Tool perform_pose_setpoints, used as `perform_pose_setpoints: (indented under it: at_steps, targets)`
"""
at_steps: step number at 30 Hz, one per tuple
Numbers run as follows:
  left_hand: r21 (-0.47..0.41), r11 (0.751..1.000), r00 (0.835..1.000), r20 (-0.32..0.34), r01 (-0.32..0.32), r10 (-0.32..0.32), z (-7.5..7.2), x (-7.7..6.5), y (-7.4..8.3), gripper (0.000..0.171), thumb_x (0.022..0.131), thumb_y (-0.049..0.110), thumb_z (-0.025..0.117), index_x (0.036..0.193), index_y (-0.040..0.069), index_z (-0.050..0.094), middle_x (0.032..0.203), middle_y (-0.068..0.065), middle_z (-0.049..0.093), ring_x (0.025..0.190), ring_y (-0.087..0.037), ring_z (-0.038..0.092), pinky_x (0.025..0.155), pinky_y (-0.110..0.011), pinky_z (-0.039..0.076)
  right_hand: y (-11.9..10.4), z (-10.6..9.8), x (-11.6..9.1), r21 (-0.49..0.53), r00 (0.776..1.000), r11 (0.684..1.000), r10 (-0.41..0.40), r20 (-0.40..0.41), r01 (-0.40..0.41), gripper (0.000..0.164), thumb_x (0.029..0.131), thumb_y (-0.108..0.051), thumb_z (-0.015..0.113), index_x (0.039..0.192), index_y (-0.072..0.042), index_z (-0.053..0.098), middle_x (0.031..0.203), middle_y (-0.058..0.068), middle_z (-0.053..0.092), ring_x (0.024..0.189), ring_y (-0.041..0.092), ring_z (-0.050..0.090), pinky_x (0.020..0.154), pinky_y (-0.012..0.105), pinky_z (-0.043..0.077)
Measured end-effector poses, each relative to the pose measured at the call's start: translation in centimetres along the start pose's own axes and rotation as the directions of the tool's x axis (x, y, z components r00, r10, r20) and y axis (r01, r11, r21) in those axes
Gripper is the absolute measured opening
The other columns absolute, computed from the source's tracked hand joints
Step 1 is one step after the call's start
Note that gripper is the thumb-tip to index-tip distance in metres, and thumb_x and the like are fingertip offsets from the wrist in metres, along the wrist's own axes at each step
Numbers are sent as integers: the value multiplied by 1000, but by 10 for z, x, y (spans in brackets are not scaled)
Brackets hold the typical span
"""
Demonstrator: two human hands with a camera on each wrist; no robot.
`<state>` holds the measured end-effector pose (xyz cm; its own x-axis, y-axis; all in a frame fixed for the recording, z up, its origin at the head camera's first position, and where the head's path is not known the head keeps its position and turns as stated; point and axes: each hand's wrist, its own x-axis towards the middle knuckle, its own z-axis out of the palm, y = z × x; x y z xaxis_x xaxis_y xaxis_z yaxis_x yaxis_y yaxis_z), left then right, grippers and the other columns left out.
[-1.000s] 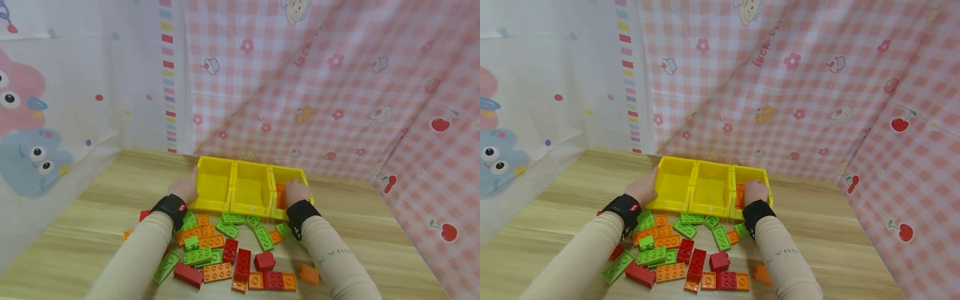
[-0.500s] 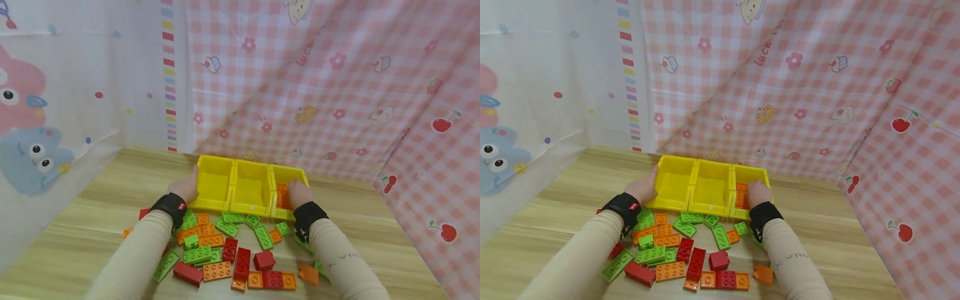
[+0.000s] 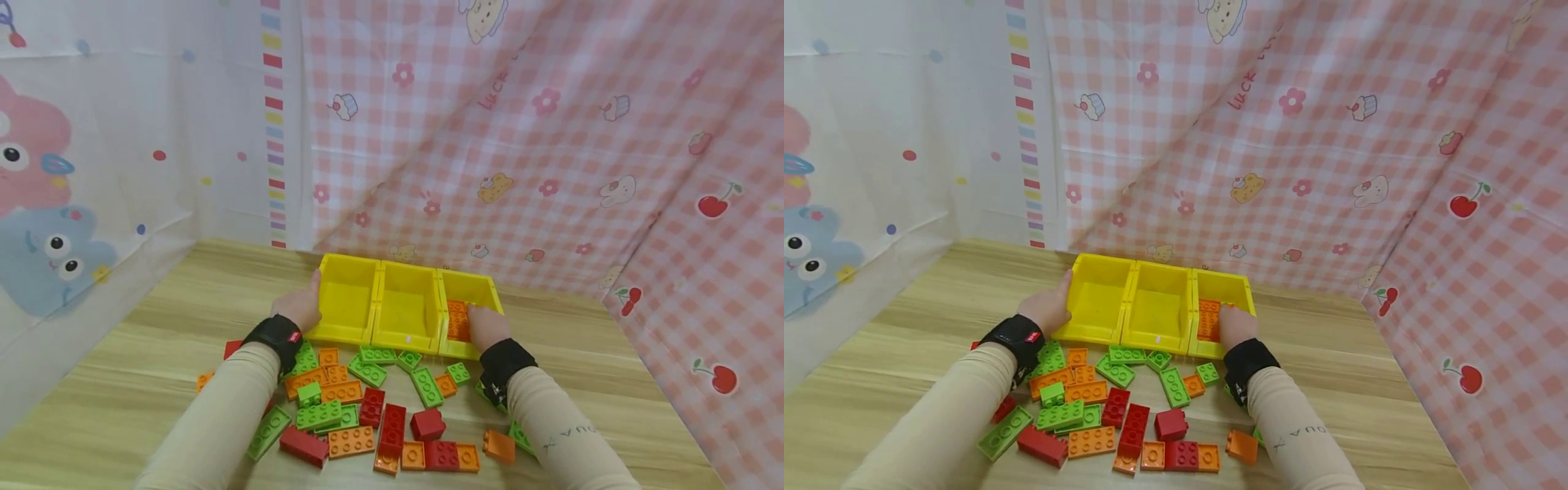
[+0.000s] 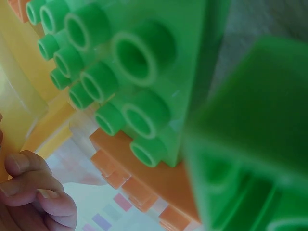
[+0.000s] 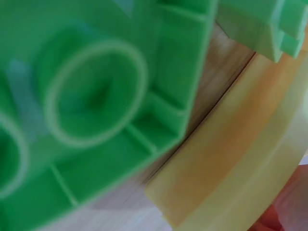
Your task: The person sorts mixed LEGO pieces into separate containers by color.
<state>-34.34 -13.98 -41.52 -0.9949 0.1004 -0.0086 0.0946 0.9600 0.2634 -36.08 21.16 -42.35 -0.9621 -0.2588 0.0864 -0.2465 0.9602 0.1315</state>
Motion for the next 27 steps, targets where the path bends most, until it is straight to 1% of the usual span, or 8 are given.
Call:
perform_pose_setpoints:
  at_steps: [2,7,10,14,18,21,25,27]
  targets:
    - [-5,1000,1000,4,1,-1,0,-1,0,82,86,14,61,148,2,9,66,-9,56,58,-26,56,54,-42,45,0,1,-1,-7,1000,1000,-6,2,6,18,88,-3,60,105,0,63,82,14,64,69,26,59,65,43,50]
    - [-2,1000,1000,6,10,-10,-3,-4,2,81,87,14,60,148,2,10,66,-9,57,59,-27,56,54,-43,46,-1,-2,-3,-28,999,999,-20,25,21,12,88,-4,61,99,-1,63,77,12,62,65,24,56,62,42,50]
    - [-9,1000,1000,18,15,-14,-5,-5,4,80,87,15,60,149,3,9,64,-9,55,57,-26,55,54,-43,45,-3,-5,-4,-45,999,999,-25,33,27,13,88,-5,61,100,-1,64,76,12,63,63,24,56,61,42,50]
    - [-13,1000,999,32,11,-10,-6,-6,5,80,88,15,59,149,2,8,61,-8,53,55,-25,54,54,-41,45,-1,-5,-7,-44,999,998,-37,18,38,13,88,-5,61,100,-1,64,76,12,63,63,24,57,62,42,50]
    - [-7,1000,999,39,3,-3,-4,-3,5,81,88,15,58,149,4,6,61,-8,53,54,-25,53,53,-41,44,3,-6,-11,0,998,998,-61,-14,61,7,89,-2,58,94,-2,63,76,12,62,65,24,57,62,42,49]
    - [-6,1000,999,39,-5,5,-1,-1,3,81,88,15,57,149,4,5,60,-8,53,53,-25,53,52,-41,43,3,-10,-17,61,997,995,-77,-31,78,8,88,-2,57,94,-3,63,78,10,62,68,23,57,61,41,48]
    - [-10,1000,999,51,-6,7,-2,0,1,81,89,14,56,149,2,4,62,-8,54,55,-26,53,53,-41,43,2,-14,-31,117,990,985,-117,-74,125,12,85,-4,64,96,-5,65,83,8,64,73,23,59,62,41,49]
    - [-11,1000,998,59,-5,5,-3,-1,0,80,89,13,55,148,2,3,63,-8,55,56,-26,54,55,-42,44,1,-14,-39,122,984,980,-147,-105,160,13,83,-7,67,96,-6,66,86,8,65,76,23,61,62,41,49]
